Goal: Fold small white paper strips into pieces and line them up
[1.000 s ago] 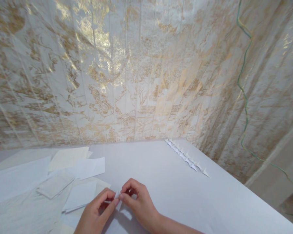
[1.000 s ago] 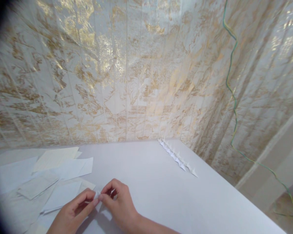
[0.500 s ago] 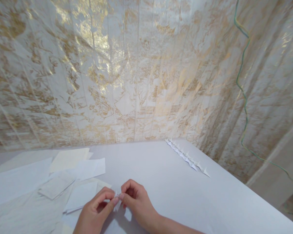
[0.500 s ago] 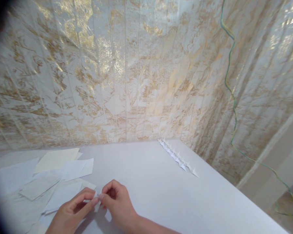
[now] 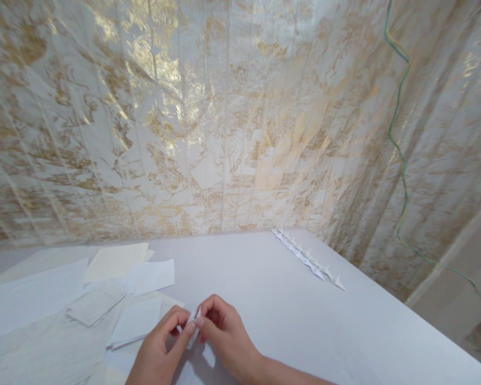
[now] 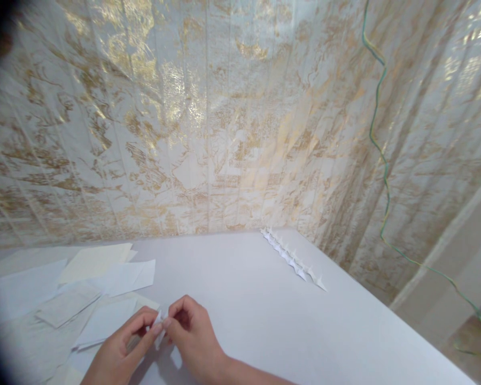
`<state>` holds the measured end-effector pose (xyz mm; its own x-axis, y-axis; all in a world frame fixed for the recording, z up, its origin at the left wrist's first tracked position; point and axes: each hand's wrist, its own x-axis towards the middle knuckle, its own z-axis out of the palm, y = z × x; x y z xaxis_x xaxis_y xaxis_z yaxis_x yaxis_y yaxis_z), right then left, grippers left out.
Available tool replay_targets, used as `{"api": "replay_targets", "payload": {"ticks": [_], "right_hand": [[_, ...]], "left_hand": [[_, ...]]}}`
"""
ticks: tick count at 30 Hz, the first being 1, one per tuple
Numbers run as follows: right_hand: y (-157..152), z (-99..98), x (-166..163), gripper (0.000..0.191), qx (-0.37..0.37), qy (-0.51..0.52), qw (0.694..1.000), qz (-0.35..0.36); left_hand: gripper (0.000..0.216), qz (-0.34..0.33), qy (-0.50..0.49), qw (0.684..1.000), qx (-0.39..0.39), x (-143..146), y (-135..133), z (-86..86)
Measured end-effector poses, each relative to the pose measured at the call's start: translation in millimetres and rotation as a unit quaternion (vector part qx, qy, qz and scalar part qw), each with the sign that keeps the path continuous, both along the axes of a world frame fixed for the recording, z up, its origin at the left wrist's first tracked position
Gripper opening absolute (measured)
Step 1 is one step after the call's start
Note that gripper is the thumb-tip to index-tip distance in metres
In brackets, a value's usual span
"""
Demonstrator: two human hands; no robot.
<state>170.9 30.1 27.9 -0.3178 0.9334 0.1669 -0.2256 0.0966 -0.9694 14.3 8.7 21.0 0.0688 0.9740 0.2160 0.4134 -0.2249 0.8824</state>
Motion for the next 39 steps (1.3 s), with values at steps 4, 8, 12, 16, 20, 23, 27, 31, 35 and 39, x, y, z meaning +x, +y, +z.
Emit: {"api": "replay_targets", "payload": {"ticks": [4,8,12,16,20,23,27,31,35,39], "right_hand": [[-1,-0.1,3,0.018,0.050,-0.100,0.994,-0.023],[1,1.3,7,0.013,0.115,-0.162,0.978,-0.054],[1,2.7,7,0.014,0.140,-0.173,0.972,-0.074],[0,1.7,6,0.014,0.126,-0.176,0.974,-0.069],[2,-1.1,6,0.014,0.085,-0.142,0.985,-0.044],[4,-2.4,7,0.023,0.078,-0.129,0.987,-0.059],[4,-1.0,8,0.027,0.069,-0.124,0.988,-0.065],[4,1.3,8,0.022,0.059,-0.110,0.990,-0.071],[4,1.2,8,0.021,0.062,-0.096,0.991,-0.074],[3,1.0,8,0.022,0.067,-0.096,0.990,-0.073]], "left_hand": [[0.032,0.015,0.021,0.999,0.020,-3,3,-0.7],[0.034,0.035,0.019,0.999,0.031,-4,4,0.7],[0.032,0.051,-0.003,0.998,0.038,-1,2,3.9],[0.035,0.063,-0.056,0.996,0.025,3,-3,11.6],[0.036,0.061,-0.085,0.994,0.019,8,-6,16.9],[0.035,0.062,-0.097,0.993,0.010,8,-5,16.3],[0.037,0.061,-0.084,0.995,0.014,5,-2,14.0],[0.032,0.060,-0.129,0.990,0.009,7,-3,13.3],[0.031,0.079,-0.163,0.983,-0.005,10,-6,14.0],[0.033,0.065,-0.170,0.983,-0.014,9,-6,12.3]]}}
